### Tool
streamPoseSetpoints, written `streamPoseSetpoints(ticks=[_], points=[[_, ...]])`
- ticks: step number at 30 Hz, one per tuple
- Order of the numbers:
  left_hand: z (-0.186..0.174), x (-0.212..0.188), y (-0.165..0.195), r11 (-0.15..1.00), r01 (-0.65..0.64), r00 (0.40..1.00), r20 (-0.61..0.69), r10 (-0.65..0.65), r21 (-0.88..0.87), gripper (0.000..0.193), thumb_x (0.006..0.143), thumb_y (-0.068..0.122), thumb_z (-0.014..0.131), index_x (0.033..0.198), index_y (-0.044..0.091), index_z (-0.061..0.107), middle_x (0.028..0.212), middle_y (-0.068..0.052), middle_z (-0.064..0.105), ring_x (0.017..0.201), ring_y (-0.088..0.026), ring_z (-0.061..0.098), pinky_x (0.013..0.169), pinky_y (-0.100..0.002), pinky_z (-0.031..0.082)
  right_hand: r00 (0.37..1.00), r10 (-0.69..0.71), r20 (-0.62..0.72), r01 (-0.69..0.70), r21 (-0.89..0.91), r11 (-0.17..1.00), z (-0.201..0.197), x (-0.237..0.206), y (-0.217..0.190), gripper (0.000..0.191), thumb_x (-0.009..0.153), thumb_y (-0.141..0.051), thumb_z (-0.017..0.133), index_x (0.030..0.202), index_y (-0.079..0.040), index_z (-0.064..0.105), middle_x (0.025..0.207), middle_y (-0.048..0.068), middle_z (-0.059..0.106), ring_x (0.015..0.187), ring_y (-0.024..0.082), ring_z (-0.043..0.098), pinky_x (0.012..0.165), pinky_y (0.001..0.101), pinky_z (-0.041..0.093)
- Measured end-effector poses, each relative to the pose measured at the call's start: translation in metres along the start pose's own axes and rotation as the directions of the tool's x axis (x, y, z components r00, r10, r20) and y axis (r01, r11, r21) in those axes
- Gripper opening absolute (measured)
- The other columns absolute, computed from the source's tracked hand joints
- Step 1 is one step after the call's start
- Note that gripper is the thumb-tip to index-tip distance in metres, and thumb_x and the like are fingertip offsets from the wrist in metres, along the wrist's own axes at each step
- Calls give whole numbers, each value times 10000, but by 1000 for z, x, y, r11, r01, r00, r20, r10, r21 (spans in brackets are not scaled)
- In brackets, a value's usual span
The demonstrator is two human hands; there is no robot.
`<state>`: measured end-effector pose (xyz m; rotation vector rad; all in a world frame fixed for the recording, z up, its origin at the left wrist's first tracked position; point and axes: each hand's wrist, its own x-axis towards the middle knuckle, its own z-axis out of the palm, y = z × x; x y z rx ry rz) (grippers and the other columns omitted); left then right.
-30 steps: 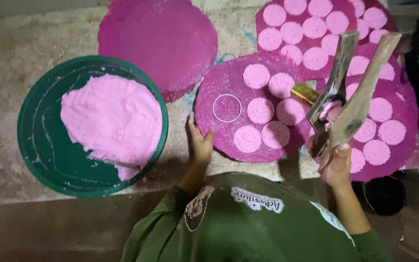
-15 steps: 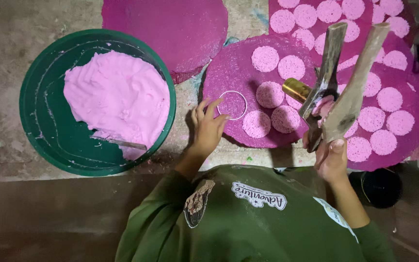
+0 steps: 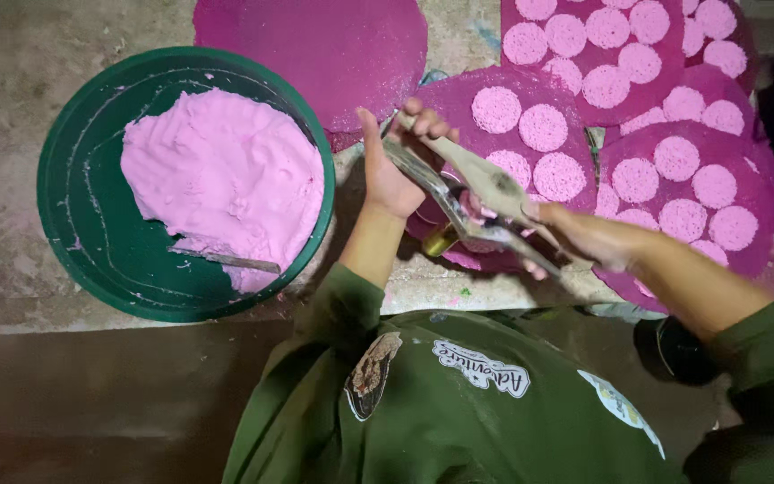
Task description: The person uses a manual press to form pink dough into small round discs, repeatedly loading dough, pressing, and ejecting the discs onto a tray. The person then transfers the formed discs into a steamer and places them on a drying rack.
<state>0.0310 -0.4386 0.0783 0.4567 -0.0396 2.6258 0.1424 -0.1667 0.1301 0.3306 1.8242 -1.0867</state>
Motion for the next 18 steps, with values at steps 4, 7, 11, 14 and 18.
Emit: streamPoseSetpoints(ticks=[4,7,11,14,18], points=[[-15,16,12,983,-183,960,-219,176,-12,451,1017,603,526,912,165,497,810,25,460,807,-155,501,930,-372,460,989,-100,-113,62,-296,953,-9,4,-64,905,963,-754,269,958,39,705,703,115,657,655,259,644,630,439,555],[-32,18,30,966,-248,954,-155,257,77,441,1024,589,521,863,179,491,757,50,441,742,-131,471,886,-377,462,953,-160,-258,23,-462,886,-1,15,-89,833,956,-725,315,987,2,720,676,140,652,672,271,670,655,449,539],[-47,14,44,954,-269,939,-185,290,133,423,1023,564,505,830,188,474,721,58,402,690,-123,437,835,-365,451,912,-329,-245,178,-485,856,12,27,-96,804,929,-715,347,1076,-1,685,650,133,682,648,239,704,668,417,533],[-56,11,38,950,-279,921,-241,307,142,413,1017,544,499,806,191,462,700,59,391,675,-123,429,802,-360,439,946,-235,-224,95,-499,861,12,29,-94,836,974,-713,337,1013,37,703,667,145,685,646,274,700,676,445,545],[-69,16,18,957,-273,895,-339,290,98,371,994,498,488,778,198,448,666,66,379,644,-122,413,767,-356,427,956,-107,-272,-59,-538,841,2,23,-96,829,989,-698,350,1048,24,752,681,191,686,671,303,722,701,487,562]])
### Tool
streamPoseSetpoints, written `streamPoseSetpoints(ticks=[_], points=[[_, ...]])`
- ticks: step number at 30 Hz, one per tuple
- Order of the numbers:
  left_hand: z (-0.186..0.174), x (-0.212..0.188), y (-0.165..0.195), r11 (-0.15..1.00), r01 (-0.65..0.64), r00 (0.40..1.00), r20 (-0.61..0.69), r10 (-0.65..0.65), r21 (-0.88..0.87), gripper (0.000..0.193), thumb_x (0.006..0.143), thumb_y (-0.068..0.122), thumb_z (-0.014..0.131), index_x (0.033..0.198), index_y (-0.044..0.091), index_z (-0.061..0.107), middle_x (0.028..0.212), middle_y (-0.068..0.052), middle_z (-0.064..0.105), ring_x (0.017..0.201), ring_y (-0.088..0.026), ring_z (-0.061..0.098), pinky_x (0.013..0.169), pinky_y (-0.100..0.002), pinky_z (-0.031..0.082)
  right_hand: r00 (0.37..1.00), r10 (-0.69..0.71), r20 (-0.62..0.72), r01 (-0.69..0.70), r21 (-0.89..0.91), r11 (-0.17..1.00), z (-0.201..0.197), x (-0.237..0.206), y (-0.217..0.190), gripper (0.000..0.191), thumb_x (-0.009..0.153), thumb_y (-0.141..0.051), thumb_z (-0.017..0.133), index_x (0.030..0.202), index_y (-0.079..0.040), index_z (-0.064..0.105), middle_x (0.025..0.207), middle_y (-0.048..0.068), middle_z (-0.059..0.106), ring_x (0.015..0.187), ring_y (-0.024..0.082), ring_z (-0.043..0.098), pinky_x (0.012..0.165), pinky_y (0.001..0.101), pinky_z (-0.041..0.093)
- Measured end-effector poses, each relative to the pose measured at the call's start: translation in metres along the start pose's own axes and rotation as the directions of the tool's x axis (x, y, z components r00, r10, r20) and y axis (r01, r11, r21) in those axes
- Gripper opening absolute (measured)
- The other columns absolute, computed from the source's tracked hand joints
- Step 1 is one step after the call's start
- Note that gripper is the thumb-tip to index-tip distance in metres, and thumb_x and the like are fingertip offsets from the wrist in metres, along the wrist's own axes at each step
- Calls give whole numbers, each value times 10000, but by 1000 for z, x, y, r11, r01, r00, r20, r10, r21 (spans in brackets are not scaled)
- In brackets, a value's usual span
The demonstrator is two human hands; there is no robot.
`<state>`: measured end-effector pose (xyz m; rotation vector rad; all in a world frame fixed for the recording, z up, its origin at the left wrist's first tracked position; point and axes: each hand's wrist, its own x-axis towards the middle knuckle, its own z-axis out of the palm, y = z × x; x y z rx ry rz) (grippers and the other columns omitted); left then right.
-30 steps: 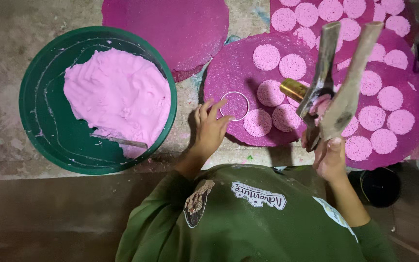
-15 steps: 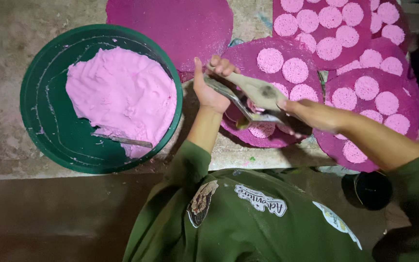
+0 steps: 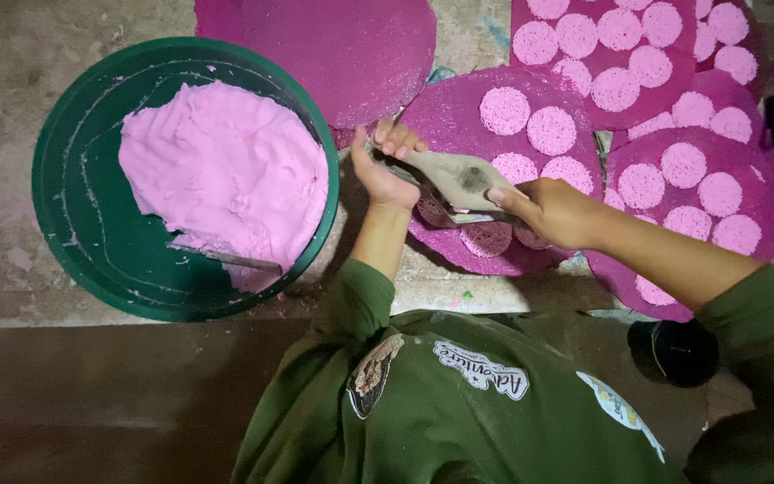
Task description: The person uses a manual press to form pink dough into small round discs, repeatedly loading dough, pressing, and ejecting the discs onto a tray. The person then transfers the formed discs into a steamer and places them on a drying rack.
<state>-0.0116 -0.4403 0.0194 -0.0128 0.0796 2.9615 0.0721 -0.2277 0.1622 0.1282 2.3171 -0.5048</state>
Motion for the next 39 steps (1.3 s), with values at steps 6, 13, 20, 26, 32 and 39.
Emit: streamPoseSetpoints(ticks=[6,13,20,26,32,39], points=[[1,30,-11,1000,23,997,72,-22,-8,338,976,451,470,754,199,430,641,69,359,610,-120,385,733,-354,423,968,-99,-232,85,-67,994,-8,-2,-1,724,985,-644,416,1180,-9,706,792,257,717,811,390,725,788,513,539],[15,43,11,989,-26,997,81,14,143,360,963,454,459,716,197,413,582,61,317,534,-125,334,667,-363,418,906,-249,-341,254,-33,967,8,19,1,562,1013,-512,478,1165,-15,692,868,293,690,858,475,673,771,547,510],[10,33,-2,999,34,995,-92,-31,38,360,941,467,437,707,194,413,577,65,321,524,-120,339,613,-338,385,982,-122,-144,125,12,992,4,24,12,625,1076,-535,405,1017,4,716,767,282,697,724,427,684,736,529,529],[13,44,-14,998,-4,982,-188,14,56,341,909,437,410,679,186,414,556,52,324,500,-135,335,614,-359,391,967,-133,-219,115,-89,989,-9,18,8,607,1046,-556,399,1120,-53,731,786,216,716,729,352,705,743,511,531],[10,50,-6,996,-9,989,-145,23,93,331,904,423,425,673,187,420,537,53,314,482,-131,318,595,-352,372,958,-133,-254,142,14,990,-2,16,5,558,1035,-523,415,1226,-79,694,769,254,698,727,394,696,746,528,523],[34,43,1,993,-2,999,52,-4,118,343,924,439,428,730,159,467,615,15,433,576,-164,416,675,-381,418,803,-375,-464,357,-130,925,8,30,20,506,1063,-474,463,1068,-31,707,776,206,668,718,373,639,675,532,485]])
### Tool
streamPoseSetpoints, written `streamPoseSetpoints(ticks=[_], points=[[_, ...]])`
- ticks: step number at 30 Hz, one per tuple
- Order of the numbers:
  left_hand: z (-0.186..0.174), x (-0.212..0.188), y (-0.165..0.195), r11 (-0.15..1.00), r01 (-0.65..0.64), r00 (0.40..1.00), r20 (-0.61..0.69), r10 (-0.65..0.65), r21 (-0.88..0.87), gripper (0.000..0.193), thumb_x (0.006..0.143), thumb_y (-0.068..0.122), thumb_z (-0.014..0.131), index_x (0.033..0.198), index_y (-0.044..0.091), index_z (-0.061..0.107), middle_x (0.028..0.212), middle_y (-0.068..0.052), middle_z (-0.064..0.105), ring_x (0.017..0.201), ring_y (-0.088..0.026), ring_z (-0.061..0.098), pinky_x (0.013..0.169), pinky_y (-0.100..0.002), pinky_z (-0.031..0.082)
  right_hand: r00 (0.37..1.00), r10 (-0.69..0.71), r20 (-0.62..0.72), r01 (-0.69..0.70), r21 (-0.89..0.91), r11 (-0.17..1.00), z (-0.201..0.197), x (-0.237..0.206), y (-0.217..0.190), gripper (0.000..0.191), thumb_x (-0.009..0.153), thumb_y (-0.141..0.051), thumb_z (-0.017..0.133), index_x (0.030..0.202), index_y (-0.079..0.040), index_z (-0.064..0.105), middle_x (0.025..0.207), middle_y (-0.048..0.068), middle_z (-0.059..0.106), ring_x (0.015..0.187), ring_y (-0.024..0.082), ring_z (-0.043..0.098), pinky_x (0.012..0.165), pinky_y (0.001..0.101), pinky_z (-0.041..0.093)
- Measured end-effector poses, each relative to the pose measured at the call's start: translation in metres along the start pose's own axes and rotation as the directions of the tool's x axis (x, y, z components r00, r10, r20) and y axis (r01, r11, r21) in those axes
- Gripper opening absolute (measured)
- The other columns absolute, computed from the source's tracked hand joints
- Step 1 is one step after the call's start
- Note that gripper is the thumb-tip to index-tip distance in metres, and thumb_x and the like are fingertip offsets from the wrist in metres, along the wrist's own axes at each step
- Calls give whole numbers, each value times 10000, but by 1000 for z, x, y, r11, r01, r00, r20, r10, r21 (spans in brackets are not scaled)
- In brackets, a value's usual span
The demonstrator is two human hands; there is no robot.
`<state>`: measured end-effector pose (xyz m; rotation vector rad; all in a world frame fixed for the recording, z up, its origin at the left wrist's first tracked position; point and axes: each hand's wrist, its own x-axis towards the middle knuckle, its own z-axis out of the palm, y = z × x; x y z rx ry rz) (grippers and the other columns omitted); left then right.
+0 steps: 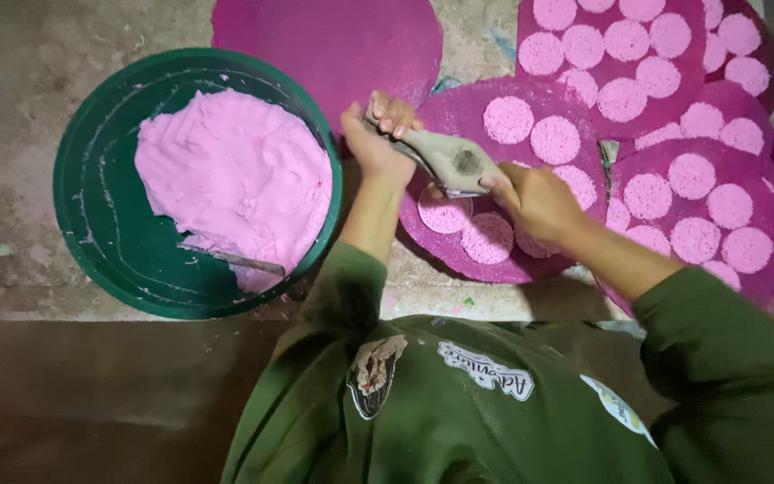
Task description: The person uses a manual press to form pink dough into small round discs, repeatedly loading dough, pressing, and ejecting the discs onto a tray. The person then transfers the formed discs into a steamer and places them on a drying rack.
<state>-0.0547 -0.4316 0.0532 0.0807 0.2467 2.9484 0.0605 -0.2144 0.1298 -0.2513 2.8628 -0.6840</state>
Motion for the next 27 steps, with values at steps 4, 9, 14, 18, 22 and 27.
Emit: streamPoseSetpoints(ticks=[4,9,14,18,22,27], points=[[4,-23,20,963,82,996,3,-86,257,428,909,460,503,1017,62,619,1009,-98,661,950,-237,629,925,-404,476,998,20,-64,0,300,954,13,-18,18,525,1015,-511,500,1081,-24,686,668,151,606,596,254,557,571,424,456],[-7,-70,-7,-236,-179,945,100,-312,955,933,808,143,844,1557,50,297,1501,-246,365,1429,-391,326,1166,-559,304,964,5,-266,160,593,789,2,-61,55,798,985,-748,290,1066,-33,635,659,2,544,499,107,491,434,286,384],[-7,-86,-32,-506,-352,872,79,-483,788,1139,700,248,906,1570,109,185,1513,-204,402,1422,-380,332,1186,-570,253,909,145,-391,195,706,681,10,-102,95,879,977,-832,272,1086,-6,552,727,18,531,561,106,484,469,270,365],[2,-75,-39,-591,-238,840,-142,-524,771,1186,735,322,898,1611,142,119,1509,-180,403,1409,-359,338,1203,-583,209,882,320,-345,135,837,530,25,-137,143,791,1062,-772,333,1166,-5,498,739,34,504,586,132,458,503,286,347],[8,-50,-47,-544,-154,853,-167,-495,825,1276,687,329,949,1600,176,72,1563,-123,419,1478,-399,229,1195,-651,53,762,381,-524,302,808,506,44,-177,188,762,1067,-734,388,1140,16,507,775,82,521,584,186,492,504,341,398],[4,-17,-74,-561,-242,881,-62,-468,791,1277,657,273,968,1604,222,114,1522,-145,498,1471,-403,329,1197,-654,118,700,528,-480,375,877,300,64,-218,217,694,1123,-692,404,1123,-1,467,780,102,481,570,202,478,503,335,386]])
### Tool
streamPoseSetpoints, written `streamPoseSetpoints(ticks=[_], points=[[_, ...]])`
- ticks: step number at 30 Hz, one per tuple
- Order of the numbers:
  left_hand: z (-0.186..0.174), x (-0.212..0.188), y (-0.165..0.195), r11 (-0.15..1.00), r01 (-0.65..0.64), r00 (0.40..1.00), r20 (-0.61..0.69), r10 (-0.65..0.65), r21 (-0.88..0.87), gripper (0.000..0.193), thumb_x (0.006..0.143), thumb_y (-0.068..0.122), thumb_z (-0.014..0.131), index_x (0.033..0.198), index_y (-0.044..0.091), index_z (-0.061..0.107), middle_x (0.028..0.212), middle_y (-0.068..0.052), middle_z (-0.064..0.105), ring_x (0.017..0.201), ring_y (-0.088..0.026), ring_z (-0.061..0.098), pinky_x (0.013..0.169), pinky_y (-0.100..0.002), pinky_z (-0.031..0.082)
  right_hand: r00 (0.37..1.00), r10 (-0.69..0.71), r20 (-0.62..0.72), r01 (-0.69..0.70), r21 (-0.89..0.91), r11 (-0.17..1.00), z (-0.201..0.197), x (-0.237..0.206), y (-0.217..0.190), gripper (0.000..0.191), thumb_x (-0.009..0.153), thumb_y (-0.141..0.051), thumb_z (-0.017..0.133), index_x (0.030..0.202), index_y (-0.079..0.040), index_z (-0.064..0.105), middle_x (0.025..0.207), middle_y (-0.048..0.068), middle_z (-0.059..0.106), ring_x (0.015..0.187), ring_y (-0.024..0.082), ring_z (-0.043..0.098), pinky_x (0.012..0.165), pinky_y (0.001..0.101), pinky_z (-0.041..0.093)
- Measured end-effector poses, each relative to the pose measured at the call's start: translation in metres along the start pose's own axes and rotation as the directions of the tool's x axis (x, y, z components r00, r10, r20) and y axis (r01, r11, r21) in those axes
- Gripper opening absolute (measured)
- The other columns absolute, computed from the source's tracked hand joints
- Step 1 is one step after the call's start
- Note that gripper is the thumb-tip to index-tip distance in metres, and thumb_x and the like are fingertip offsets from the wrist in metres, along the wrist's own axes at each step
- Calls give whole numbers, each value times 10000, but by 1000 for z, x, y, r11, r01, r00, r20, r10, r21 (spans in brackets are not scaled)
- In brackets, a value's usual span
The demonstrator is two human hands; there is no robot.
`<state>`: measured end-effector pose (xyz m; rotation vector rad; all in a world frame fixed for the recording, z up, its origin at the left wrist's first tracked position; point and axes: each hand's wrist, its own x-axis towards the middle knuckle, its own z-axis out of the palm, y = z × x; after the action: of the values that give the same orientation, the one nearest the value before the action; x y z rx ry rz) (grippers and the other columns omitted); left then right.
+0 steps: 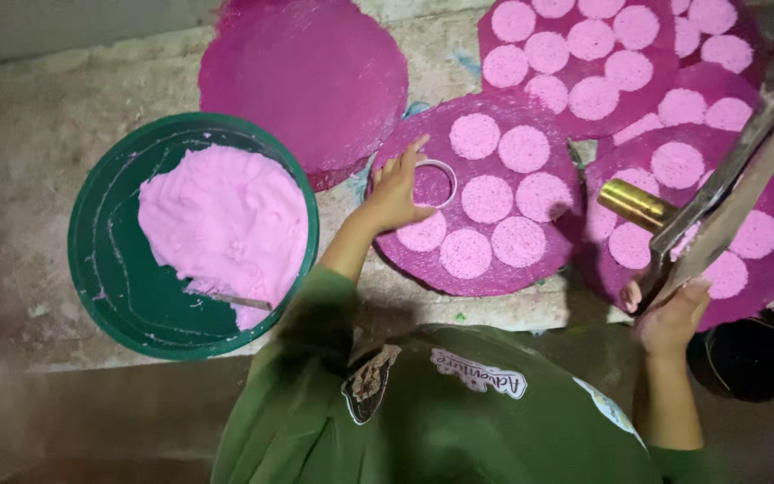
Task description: The person uses a manual press to form pink dough into small round discs, repeatedly loading dough, pressing, and ejecting the discs onto a tray. The person then transfers the formed discs into a steamer and places them on a drying rack.
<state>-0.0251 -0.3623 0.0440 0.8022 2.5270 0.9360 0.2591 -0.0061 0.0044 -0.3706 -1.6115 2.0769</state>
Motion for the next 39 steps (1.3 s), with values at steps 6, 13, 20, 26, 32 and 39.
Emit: streamPoseSetpoints(ticks=[6,13,20,26,32,39], points=[[19,23,10,988,57,998,28,-62,146,1299,624,308,936,1634,246,122,1536,-185,481,1431,-418,395,1157,-584,291,997,-37,-66,34,-43,999,-34,-29,11,697,1111,-693,384,1149,-4,482,800,107,490,579,208,480,571,365,420],[-12,-29,63,954,-247,955,-122,269,169,1104,771,451,840,1578,62,195,1527,-288,450,1444,-383,408,1166,-632,92,939,-228,257,327,-466,822,14,-33,-23,559,1135,-521,506,839,-52,580,734,72,567,598,217,521,582,360,397],[-66,-150,158,536,-751,528,136,838,-386,962,760,432,802,1473,16,308,1409,-287,484,1321,-375,443,1067,-566,145,357,-243,902,902,-265,342,199,-28,-175,584,817,-629,732,839,-59,611,692,86,567,597,293,588,555,403,457],[-150,-233,158,333,-446,445,117,888,-831,822,805,396,760,1419,15,369,1316,-240,511,1225,-328,475,994,-513,215,-230,-181,956,860,286,422,323,-10,-225,531,883,-604,657,881,-81,568,739,84,533,666,318,582,584,449,430],[-208,-290,100,310,-367,494,99,864,-877,684,850,361,718,1365,15,430,1223,-192,539,1129,-280,507,921,-461,286,-352,108,930,464,73,883,387,-62,-186,428,1086,-469,558,939,-68,544,793,134,593,797,398,606,648,500,423],[-279,-355,25,288,-389,626,-22,780,-875,530,903,320,668,1302,15,500,1115,-137,571,1016,-225,544,836,-400,368,-340,58,939,229,23,973,457,-59,-171,404,1103,-390,614,892,-52,546,798,129,559,782,374,628,678,472,460]])
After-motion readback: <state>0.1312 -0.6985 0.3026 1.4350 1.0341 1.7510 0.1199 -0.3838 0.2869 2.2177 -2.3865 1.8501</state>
